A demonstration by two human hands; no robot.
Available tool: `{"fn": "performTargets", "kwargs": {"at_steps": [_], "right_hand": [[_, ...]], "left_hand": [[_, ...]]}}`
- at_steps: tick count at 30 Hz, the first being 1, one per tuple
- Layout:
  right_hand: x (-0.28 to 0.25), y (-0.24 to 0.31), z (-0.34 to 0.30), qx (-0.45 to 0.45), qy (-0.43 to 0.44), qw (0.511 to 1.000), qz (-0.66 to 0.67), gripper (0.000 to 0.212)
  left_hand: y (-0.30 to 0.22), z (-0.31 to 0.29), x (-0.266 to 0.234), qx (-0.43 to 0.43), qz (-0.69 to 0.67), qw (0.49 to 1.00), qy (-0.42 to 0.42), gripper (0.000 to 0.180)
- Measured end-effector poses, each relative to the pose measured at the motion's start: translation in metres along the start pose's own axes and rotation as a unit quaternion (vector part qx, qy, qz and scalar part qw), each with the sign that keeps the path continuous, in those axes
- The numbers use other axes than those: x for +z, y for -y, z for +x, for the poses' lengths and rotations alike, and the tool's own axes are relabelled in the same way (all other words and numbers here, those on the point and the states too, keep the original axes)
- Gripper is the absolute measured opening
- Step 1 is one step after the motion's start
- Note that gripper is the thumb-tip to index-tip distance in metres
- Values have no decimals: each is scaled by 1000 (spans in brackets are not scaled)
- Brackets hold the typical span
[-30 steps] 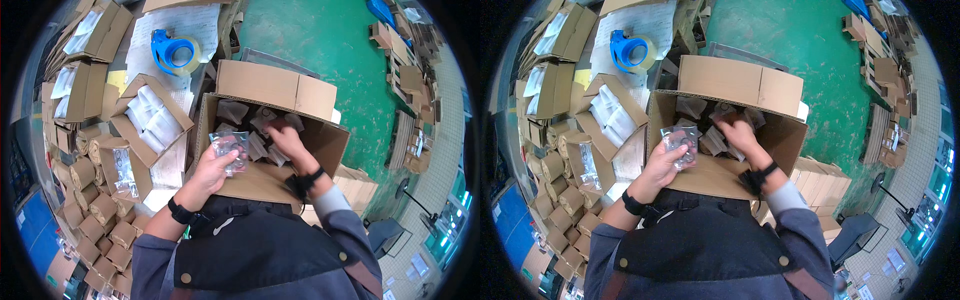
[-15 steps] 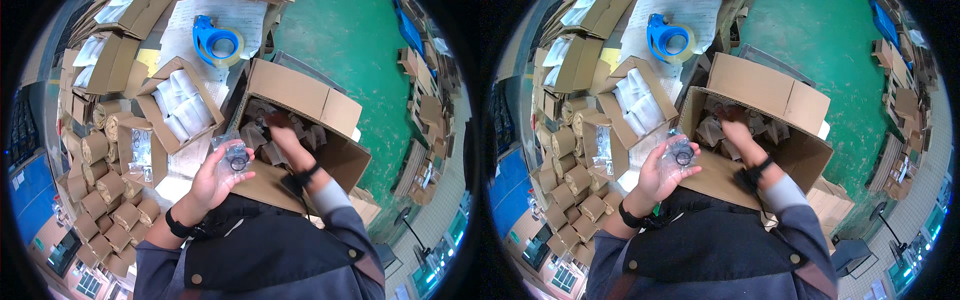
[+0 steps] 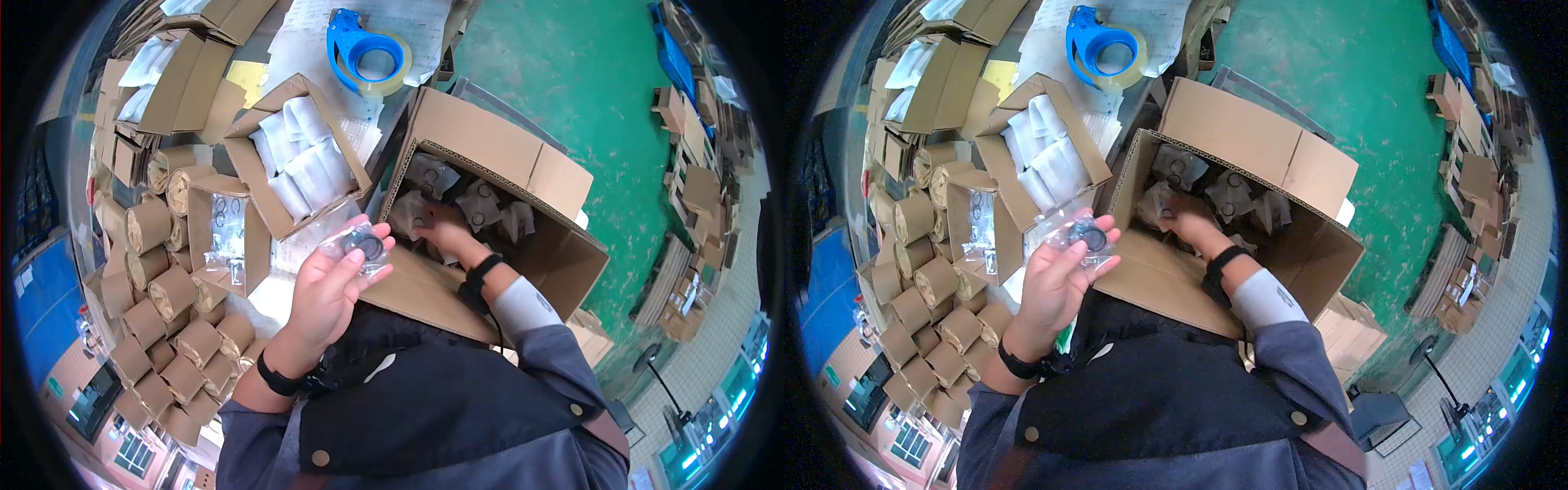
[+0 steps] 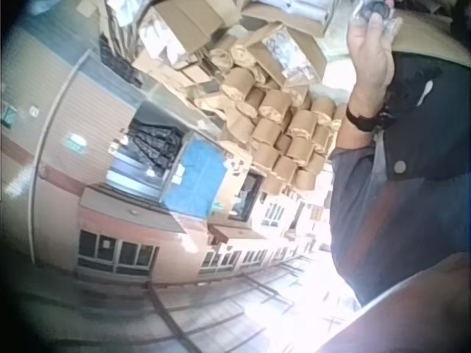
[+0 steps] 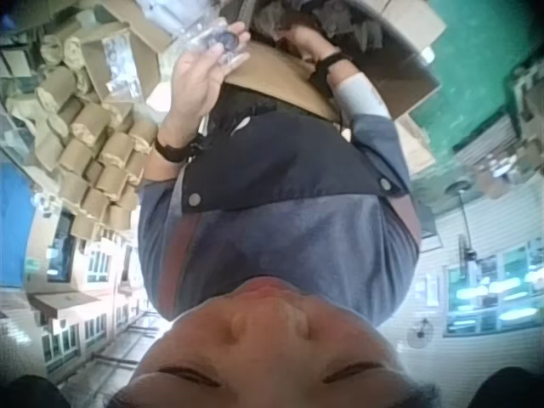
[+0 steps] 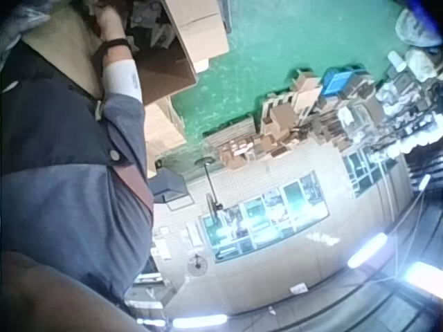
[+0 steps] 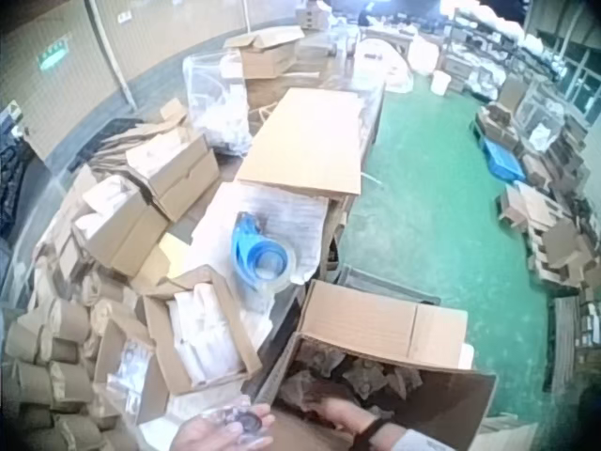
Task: Packing metal fabrication parts into cardboard boxes and stacking them on a pallet.
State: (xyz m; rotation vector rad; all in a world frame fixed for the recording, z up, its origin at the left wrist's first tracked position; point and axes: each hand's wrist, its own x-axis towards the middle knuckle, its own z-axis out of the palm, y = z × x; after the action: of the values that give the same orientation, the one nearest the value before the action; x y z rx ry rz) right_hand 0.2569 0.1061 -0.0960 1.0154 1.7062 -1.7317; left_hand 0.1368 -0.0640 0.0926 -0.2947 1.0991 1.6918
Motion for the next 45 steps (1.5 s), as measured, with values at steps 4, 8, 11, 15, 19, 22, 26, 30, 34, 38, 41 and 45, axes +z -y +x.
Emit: {"fn": "performTargets", "kwargs": {"at_steps": [4, 8, 11, 15, 19, 22, 26, 30, 34, 38, 41, 45], "right_hand": [[-6, 71, -71, -99, -61, 992, -42, 31], [-10, 75, -103, -179, 151, 927, 293, 17], [-29, 5, -56, -38, 114, 978, 169, 17], [-38, -73, -26, -31, -35, 990, -135, 27], [-34, 37, -105, -152, -12, 987, -50, 30], [-42, 54, -124, -167, 113, 959, 200, 24], [-100, -28, -81, -30, 39, 985, -165, 17], [-87, -118, -32, 42, 60, 917, -392, 20], [-64, -113, -41, 2, -123, 858, -499, 24], [-83, -34, -72, 2, -47, 877, -478, 30], [-96, 12, -86, -7, 18, 936, -351, 29], [-109, 9, -134, -167, -78, 921, -343, 27]], "left_hand": [[12, 4, -13, -10, 91, 996, -20, 36], [28, 9, -13, 39, 179, 983, -19, 30], [28, 11, -13, 19, 217, 976, -24, 29], [25, 5, -6, -5, 168, 986, 12, 32], [30, 3, 1, -40, 200, 975, 89, 47], [38, 12, 11, -51, 253, 956, 138, 56], [34, 16, 14, 1, 456, 879, 141, 56], [24, 15, 4, -33, 394, 901, 176, 43], [5, 10, 6, 0, 391, 903, 179, 36], [-27, -1, 93, 95, 477, 661, 571, 39], [21, -49, 190, 171, 370, 663, 628, 45], [10, -93, 242, 22, 456, 553, 697, 52]]}}
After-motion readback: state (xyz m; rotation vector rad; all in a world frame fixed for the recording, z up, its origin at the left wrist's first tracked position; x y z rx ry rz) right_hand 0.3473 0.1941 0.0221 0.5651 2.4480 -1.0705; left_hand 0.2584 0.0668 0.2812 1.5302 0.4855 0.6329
